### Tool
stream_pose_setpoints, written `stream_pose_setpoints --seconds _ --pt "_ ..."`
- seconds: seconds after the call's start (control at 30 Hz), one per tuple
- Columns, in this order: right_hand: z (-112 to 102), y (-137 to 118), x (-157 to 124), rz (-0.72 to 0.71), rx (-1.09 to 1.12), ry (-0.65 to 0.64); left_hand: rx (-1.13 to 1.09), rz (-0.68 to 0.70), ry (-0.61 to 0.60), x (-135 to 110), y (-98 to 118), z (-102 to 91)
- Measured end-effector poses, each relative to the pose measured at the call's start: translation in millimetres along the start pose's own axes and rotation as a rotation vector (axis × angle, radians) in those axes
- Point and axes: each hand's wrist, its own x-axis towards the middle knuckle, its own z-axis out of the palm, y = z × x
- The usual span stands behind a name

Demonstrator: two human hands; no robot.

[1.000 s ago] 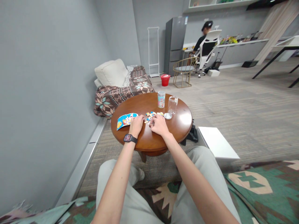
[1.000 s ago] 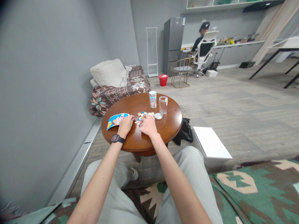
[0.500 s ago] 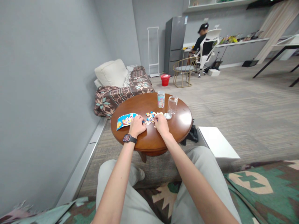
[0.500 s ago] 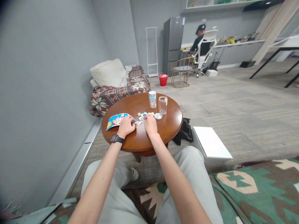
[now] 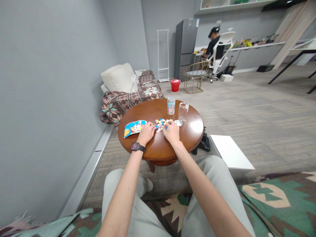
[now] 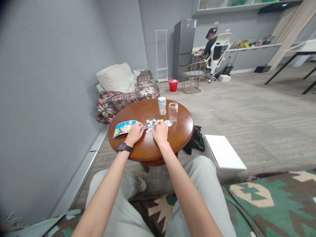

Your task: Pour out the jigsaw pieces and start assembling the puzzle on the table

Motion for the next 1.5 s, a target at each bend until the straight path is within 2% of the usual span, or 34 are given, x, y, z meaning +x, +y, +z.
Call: stream_pose_setpoints --seconds 0.23,0.33,0.5,0.73,1.03,1.5 --pt "2 4 5 -0.029 0.112 0.063 -0.013 -0.039 0.049 2 3 -3.9" --pt "0 1 8 -0.07 0.269 0.057 -0.047 -0.039 0.056 2 3 -5.3" --pt "-5 -6 7 -0.033 0.496 -0.003 -0.113 -0.045 0.117 4 1 -3.3" --pt "-7 -7 6 -0.094 0.517 -0.011 -0.146 -0.021 0.121 3 1 -5.6" --pt "-8 -7 6 -0.039 0.507 -0.108 -0.223 0.011 0.069 2 -1 -3.1" --pt "-2 -2 8 -0.094 0.478 -0.082 -0.269 0.021 0.066 0 5 -5.3"
